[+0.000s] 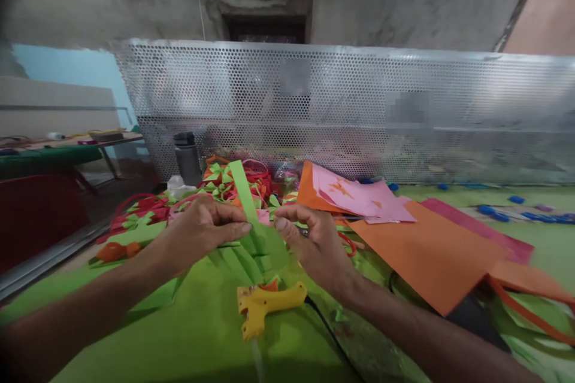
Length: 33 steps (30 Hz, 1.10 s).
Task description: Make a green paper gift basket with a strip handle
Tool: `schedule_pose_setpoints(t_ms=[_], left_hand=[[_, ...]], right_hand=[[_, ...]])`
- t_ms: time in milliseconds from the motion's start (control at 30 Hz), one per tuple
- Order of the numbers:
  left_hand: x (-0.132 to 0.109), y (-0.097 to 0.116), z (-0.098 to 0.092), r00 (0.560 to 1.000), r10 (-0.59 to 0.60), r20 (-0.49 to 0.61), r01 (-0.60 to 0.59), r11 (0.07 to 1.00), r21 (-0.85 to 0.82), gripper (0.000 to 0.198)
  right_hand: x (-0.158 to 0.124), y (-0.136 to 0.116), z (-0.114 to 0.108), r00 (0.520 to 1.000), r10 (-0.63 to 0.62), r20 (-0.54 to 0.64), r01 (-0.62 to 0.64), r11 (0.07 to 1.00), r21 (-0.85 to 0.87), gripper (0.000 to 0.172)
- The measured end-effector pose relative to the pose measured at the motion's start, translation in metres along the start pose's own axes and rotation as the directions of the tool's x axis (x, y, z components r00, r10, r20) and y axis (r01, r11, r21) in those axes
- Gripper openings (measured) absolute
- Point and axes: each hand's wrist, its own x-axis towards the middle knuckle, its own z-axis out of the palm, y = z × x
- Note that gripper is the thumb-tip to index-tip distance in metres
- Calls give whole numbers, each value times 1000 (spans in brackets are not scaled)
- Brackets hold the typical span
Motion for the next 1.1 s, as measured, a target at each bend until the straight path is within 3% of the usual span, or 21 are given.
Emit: schedule_pose_setpoints(t_ms=[133, 333, 533, 700, 900, 1000, 1100], left_hand=[[4, 3, 7, 999, 17, 43, -20, 997, 74, 19], [7, -1, 13, 999, 48, 6, -49, 995, 90, 19], [11, -12, 5, 999, -7, 38, 10, 997, -80, 11], [17, -23, -4, 996, -78, 42, 79, 997, -23, 22], [17, -22, 2, 992, 1, 124, -10, 997, 70, 12], [15, -17, 3, 988, 76, 132, -95, 985, 144, 12], [12, -12, 0, 963, 188, 192, -233, 942, 243, 14]], right_hand=[[6, -2, 3, 999, -23, 35, 23, 1000, -13, 16], [15, 2, 13, 997, -66, 49, 70, 993, -92, 10], [19, 4, 21, 997, -76, 12, 77, 989, -124, 12], [18, 5, 19, 996, -69, -49, 61, 986, -156, 12], [14, 3, 19, 999, -39, -34, 33, 987, -155, 13], [15, 1, 16, 995, 72, 67, -68, 996, -62, 10], [19, -3, 9, 960, 193, 203, -199, 980, 7, 7]])
